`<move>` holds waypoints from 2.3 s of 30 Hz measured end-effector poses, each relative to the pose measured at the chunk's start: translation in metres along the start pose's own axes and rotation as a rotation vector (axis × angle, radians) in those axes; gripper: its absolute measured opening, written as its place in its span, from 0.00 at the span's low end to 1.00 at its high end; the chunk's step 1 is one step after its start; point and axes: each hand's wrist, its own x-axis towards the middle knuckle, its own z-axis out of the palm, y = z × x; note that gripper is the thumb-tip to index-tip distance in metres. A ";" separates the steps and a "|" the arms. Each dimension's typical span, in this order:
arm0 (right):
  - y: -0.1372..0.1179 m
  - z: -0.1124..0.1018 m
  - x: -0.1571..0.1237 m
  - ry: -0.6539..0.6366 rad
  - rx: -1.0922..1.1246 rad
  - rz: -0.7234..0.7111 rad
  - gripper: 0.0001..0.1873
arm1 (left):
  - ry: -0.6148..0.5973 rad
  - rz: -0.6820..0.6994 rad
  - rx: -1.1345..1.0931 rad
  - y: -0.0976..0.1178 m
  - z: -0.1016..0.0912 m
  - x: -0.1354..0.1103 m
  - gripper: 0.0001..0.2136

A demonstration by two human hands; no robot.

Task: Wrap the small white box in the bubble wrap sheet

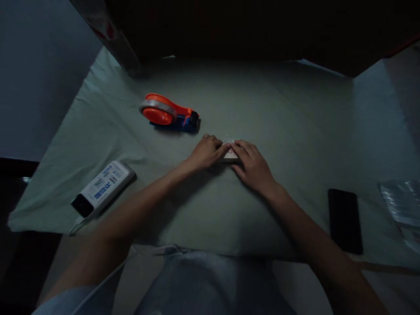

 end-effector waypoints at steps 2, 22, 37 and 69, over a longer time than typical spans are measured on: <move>0.004 0.001 0.002 -0.002 0.002 0.021 0.25 | 0.061 -0.042 -0.028 0.002 0.000 -0.004 0.19; -0.002 -0.017 -0.019 0.003 0.222 0.093 0.17 | 0.172 0.252 -0.213 0.015 0.002 -0.046 0.10; 0.014 -0.022 0.011 -0.064 0.186 0.101 0.18 | 0.069 -0.097 -0.424 -0.003 -0.007 -0.001 0.17; -0.013 -0.014 -0.021 -0.023 1.027 0.612 0.23 | -0.076 -0.055 -0.820 0.030 -0.007 -0.076 0.30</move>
